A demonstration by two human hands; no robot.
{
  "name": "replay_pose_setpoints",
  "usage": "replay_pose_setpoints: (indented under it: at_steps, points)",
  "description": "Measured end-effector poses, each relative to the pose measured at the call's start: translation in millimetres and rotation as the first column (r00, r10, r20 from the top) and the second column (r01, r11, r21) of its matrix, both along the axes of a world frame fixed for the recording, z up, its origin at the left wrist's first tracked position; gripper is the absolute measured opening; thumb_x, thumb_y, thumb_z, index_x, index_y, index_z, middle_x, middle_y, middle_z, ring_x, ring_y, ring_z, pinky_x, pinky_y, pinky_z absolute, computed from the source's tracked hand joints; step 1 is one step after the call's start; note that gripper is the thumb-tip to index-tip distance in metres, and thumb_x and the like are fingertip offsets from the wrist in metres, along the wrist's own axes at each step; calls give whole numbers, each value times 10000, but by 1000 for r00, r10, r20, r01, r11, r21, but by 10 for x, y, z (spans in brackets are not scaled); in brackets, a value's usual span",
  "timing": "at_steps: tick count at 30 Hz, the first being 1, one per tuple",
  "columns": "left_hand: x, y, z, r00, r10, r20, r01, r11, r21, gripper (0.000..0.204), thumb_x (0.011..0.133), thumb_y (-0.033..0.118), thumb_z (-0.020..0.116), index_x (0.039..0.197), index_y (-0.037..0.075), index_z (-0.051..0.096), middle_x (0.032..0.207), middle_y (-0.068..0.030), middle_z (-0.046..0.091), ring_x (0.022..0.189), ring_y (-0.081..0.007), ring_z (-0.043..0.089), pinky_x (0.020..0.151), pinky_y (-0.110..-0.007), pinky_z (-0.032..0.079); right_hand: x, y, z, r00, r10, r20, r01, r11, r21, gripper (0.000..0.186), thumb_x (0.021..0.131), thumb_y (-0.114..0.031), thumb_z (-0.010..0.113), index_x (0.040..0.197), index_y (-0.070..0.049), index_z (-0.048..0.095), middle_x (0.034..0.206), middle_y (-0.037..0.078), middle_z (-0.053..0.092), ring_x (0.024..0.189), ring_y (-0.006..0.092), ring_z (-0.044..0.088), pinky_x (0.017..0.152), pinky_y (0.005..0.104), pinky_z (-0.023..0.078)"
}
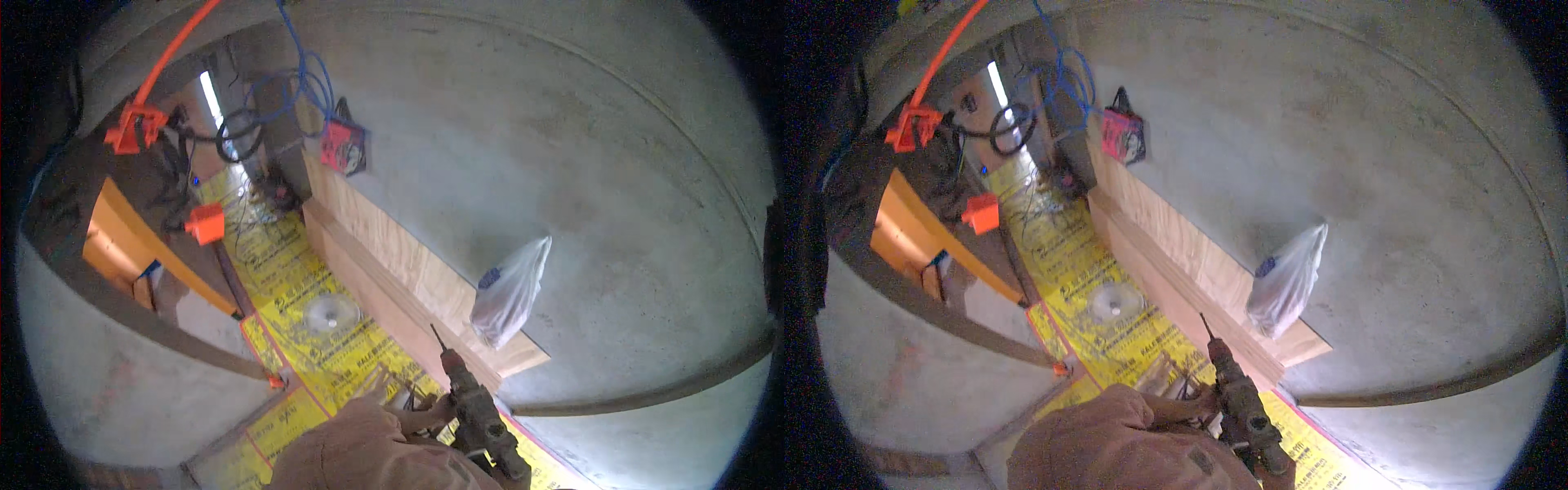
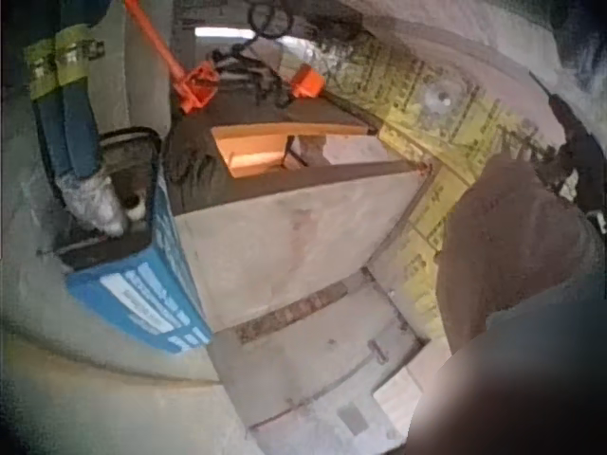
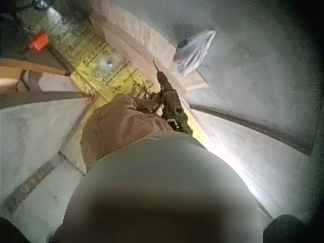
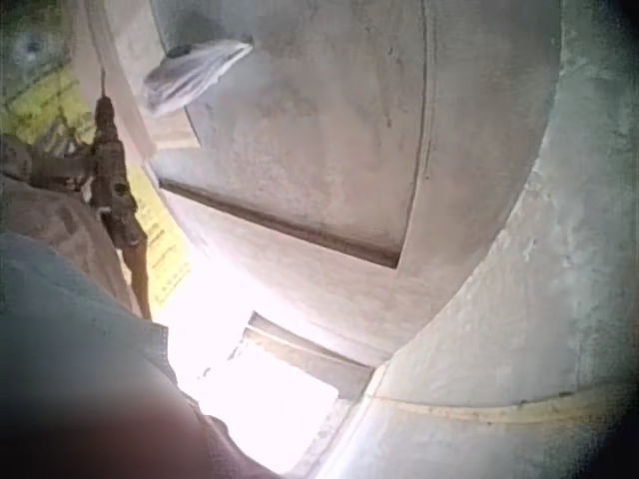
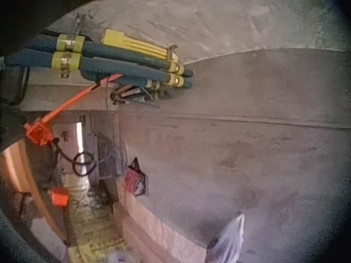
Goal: Drilling a line into a concrete wall using a rotary hammer drill.
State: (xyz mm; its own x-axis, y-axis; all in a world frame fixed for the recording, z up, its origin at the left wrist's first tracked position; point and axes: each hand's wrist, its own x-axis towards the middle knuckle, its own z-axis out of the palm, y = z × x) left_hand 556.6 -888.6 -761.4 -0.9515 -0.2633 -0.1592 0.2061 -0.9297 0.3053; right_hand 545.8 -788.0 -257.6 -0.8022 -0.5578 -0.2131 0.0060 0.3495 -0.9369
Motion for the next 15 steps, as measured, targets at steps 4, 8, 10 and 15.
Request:
replay_pose_setpoints:
  at_steps: [4,8,10,15]
  points:
    - [141,-418,130,906,-290,-307,414,759,503,255,984,276,457,1112,113,606,1095,-87,642,1004,-217,608,1001,-402,455,274,-520,-416,991,-135,0,135,991,-22,279,762,-144,742,993,-18,649,857,46,662,742,123,596,670,288,492]
    - [761,-896,308,970,-125,209,241,382,-892,287,911,221,581,1171,101,605,1076,-96,627,1057,-231,565,878,-378,468,638,-1008,-276,979,-197,52,199,979,-34,270,773,-148,735,993,-21,644,853,43,651,739,122,588,661,284,487]
    - [835,-997,425,976,-124,181,217,419,-882,290,912,224,581,1173,101,601,1081,-97,625,1061,-231,563,884,-379,465,704,-1197,-190,976,-210,65,212,977,-27,265,778,-150,731,993,-22,641,851,41,646,737,122,584,656,282,484]
    - [804,-927,859,993,-67,101,121,526,-842,297,913,230,582,1179,99,593,1092,-99,620,1069,-231,559,899,-379,458,623,-2590,741,977,-194,87,195,981,-4,254,792,-155,722,993,-25,634,846,37,632,734,120,575,644,276,478]
